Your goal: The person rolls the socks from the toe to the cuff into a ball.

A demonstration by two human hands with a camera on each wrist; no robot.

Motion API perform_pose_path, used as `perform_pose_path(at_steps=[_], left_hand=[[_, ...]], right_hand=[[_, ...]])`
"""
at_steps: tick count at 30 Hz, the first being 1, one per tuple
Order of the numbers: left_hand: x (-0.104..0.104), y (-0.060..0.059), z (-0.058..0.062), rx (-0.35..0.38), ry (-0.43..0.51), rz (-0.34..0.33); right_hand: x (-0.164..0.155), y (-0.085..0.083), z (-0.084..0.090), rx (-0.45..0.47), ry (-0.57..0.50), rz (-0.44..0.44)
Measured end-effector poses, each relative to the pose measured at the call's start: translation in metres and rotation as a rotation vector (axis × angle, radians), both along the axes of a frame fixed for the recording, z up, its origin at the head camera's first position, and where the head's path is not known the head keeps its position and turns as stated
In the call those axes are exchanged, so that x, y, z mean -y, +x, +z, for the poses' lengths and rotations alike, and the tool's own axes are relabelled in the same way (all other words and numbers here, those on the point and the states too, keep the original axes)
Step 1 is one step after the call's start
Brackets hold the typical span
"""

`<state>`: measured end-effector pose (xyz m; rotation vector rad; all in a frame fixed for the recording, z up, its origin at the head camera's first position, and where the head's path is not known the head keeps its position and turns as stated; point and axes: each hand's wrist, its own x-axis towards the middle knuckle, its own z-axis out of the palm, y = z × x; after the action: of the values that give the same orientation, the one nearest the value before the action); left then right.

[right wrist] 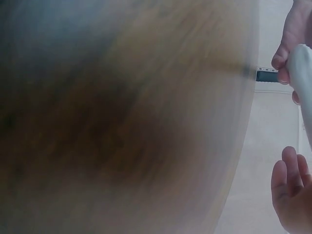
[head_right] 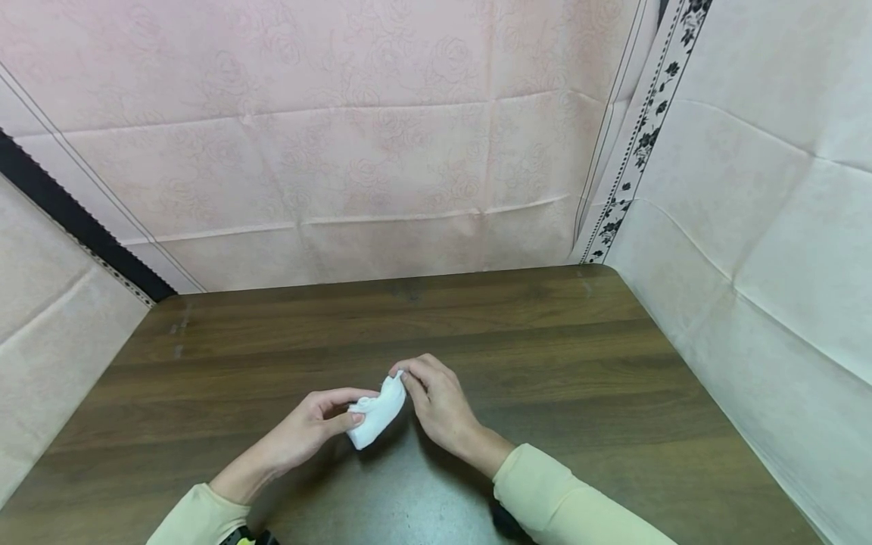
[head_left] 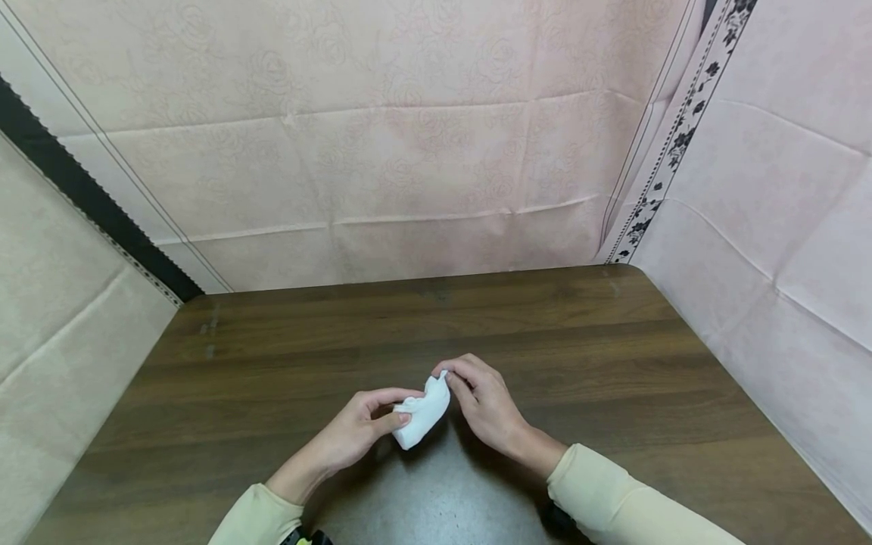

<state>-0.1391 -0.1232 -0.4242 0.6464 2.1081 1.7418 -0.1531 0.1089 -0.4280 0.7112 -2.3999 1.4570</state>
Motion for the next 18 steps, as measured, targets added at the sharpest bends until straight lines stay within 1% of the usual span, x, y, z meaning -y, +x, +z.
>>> perform_pose_path(at_steps=[8,12,15,18], left_hand=[[0.0030,0.0016,0.0002,-0.020,-0.037,-0.017],[0.0062,0.0017,0.0003,-0.064,-0.077,-0.033],[0.0079,0.0015,0.0005,-0.103,-0.111,-0.047],[0.0092,0.0015,0.0008,-0.129,-0.147,-0.056]], right_hand=[[-0.0004,0.0007,-0.0007,0.004,0.028,0.044],[-0.0002,0.0009,-0.0008,0.012,0.045,0.071],[-0.0001,0.0012,-0.0004,0.035,0.060,0.093],[-0.0006,0.0016,0.0005,0.094,0.071,0.124]])
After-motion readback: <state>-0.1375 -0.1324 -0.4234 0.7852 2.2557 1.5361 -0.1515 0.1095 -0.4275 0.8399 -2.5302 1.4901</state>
